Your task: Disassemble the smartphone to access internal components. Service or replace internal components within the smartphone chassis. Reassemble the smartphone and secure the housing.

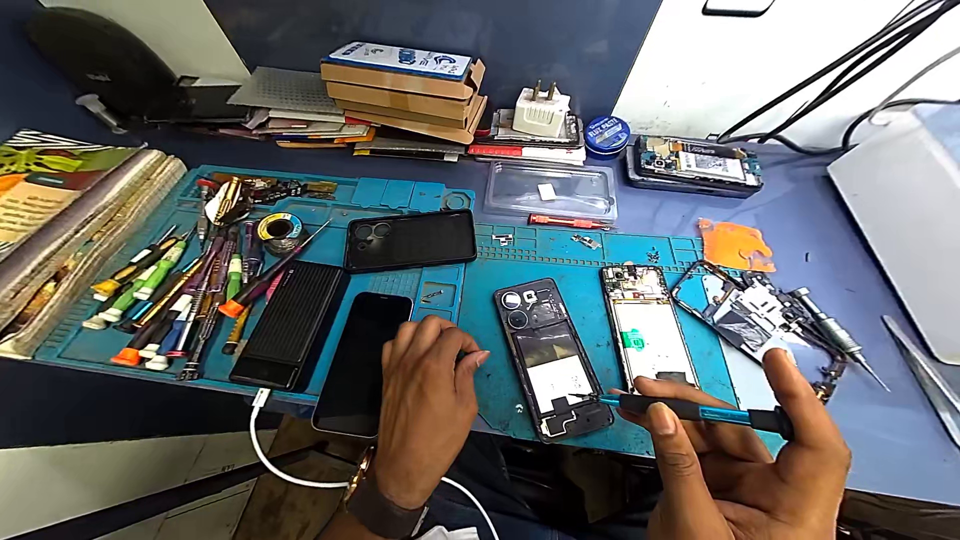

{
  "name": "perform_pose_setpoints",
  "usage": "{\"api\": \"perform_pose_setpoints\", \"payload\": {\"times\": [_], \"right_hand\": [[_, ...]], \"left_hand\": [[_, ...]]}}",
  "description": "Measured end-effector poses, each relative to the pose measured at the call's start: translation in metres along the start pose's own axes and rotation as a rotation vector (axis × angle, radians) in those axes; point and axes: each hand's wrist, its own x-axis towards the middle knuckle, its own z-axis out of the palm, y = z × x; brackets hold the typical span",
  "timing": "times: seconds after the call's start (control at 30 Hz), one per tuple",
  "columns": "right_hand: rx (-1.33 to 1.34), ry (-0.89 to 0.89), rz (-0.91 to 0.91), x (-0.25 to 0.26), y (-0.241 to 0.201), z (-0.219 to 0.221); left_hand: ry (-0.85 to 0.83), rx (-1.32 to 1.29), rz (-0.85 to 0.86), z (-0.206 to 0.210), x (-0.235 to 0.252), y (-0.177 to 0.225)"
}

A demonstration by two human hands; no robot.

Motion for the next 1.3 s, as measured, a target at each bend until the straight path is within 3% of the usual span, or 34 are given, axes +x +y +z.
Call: {"api": "perform_pose_setpoints", "payload": {"times": [0.1,0.23,0.4,0.53,0.97,1.2,1.3], "right_hand": [[0.073,-0.011,-0.011,-0.001,-0.002,-0.002],[0.121,-0.006,-0.052,-0.002,-0.005,-0.008],[0.146,-0.039,-0.076,-0.007,-0.013,-0.018],[0.173,-0.113,-0.075,-0.014,-0.022,-0.023],[0.143,-0.131,-0.122,-0.020,-0.022,-0.023],[0.192,-0.224,-0.105,-0.020,-0.020,-0.025],[0.193,-0.245,-0.091,-0.019,-0.017,-0.030]], "left_hand": [[0.047,-0.283,-0.013,-0.010,-0.002,0.004],[0.029,-0.914,0.001,-0.020,-0.008,0.018],[-0.242,-1.416,-0.112,-0.009,-0.025,0.039],[-0.358,-1.635,-0.196,0.004,-0.038,0.054],[-0.339,-1.651,-0.230,0.006,-0.043,0.061],[-0.316,-1.612,-0.186,0.006,-0.044,0.060],[-0.307,-1.477,-0.113,0.005,-0.042,0.056]]}}
